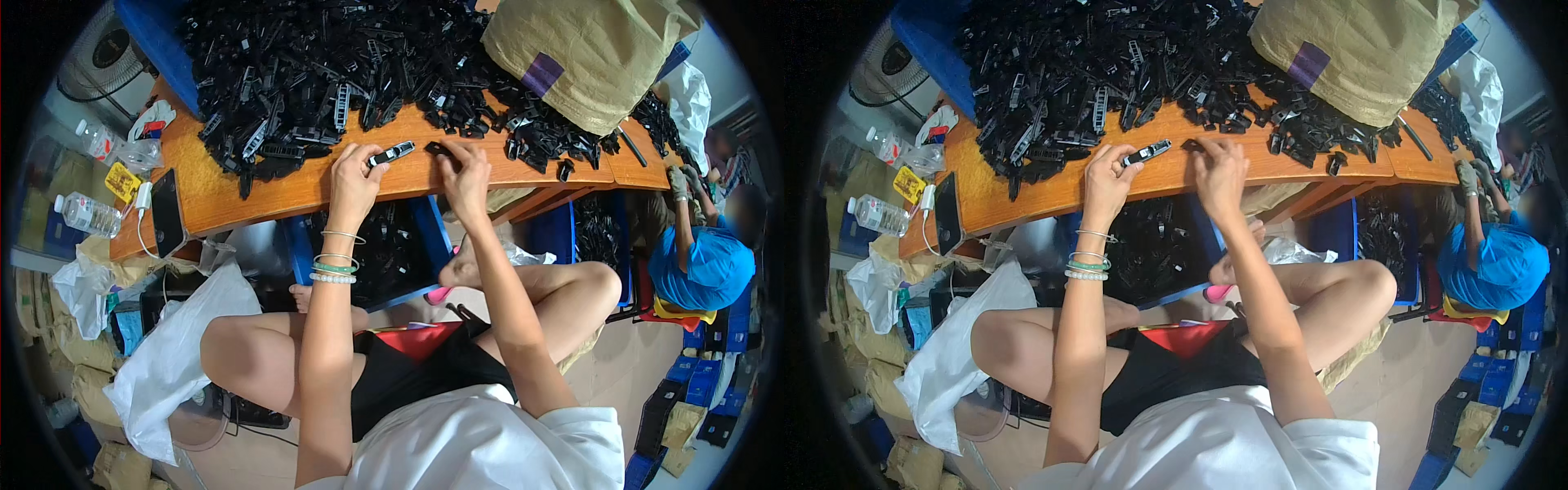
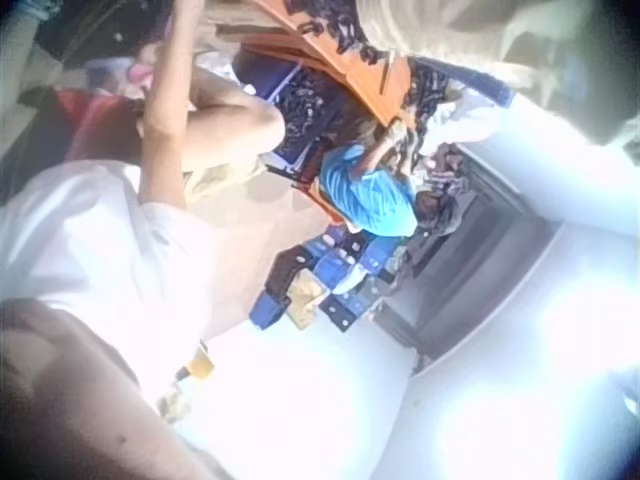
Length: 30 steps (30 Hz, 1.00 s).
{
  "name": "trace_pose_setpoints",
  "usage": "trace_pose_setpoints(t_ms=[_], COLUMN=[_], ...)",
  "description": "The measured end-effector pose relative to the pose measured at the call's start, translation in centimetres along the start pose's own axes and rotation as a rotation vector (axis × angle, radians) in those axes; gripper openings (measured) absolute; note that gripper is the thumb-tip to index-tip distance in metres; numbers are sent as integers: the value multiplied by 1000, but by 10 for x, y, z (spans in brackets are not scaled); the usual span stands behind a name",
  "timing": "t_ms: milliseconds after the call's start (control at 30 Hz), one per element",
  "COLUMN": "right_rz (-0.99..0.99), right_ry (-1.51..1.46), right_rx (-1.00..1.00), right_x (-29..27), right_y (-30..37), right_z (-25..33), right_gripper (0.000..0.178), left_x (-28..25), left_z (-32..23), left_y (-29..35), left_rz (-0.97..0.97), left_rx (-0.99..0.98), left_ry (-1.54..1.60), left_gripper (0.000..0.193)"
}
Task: The person assembles plastic components by taking pieces from the table, fitting them together by hand, and dropping the assembled parts into a blue bin.
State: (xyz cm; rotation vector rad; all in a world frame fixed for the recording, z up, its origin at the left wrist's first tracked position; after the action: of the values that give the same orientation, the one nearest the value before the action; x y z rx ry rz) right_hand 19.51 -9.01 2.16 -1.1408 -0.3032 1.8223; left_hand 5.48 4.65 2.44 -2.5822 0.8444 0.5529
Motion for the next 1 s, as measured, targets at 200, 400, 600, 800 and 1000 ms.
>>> trace_pose_setpoints(t_ms=[200,400,600,800,1000], right_rz=[147,336,446,470,458], right_ry=[-329,-434,-543,-405,-451], right_rx=[195,80,233,84,193], right_x=[-1,7,7,16,2], right_y=[0,-6,-2,-8,7], right_z=[6,3,1,21,24], right_gripper=[25,26,27,28,25], left_x=[-9,-3,-3,1,-3], left_z=[3,3,5,1,-4], left_y=[10,-1,-2,-1,-2], left_rz=[-54,49,65,94,132], left_rx=[223,150,134,190,145], left_ry=[-133,-87,-43,-71,126], left_gripper=[23,22,21,21,22])
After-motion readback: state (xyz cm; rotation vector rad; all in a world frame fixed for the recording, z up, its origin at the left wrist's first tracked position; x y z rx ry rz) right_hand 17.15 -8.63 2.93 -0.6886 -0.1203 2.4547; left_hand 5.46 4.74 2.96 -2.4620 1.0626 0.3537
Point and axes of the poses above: each hand's wrist, its own y-axis away from the middle knuckle, its own x-axis out of the palm, z = x × y, the point moved 6 cm from there along -y, towards the middle knuckle, and after that the axes turned 6 degrees about -x, right-handed, at the moved point
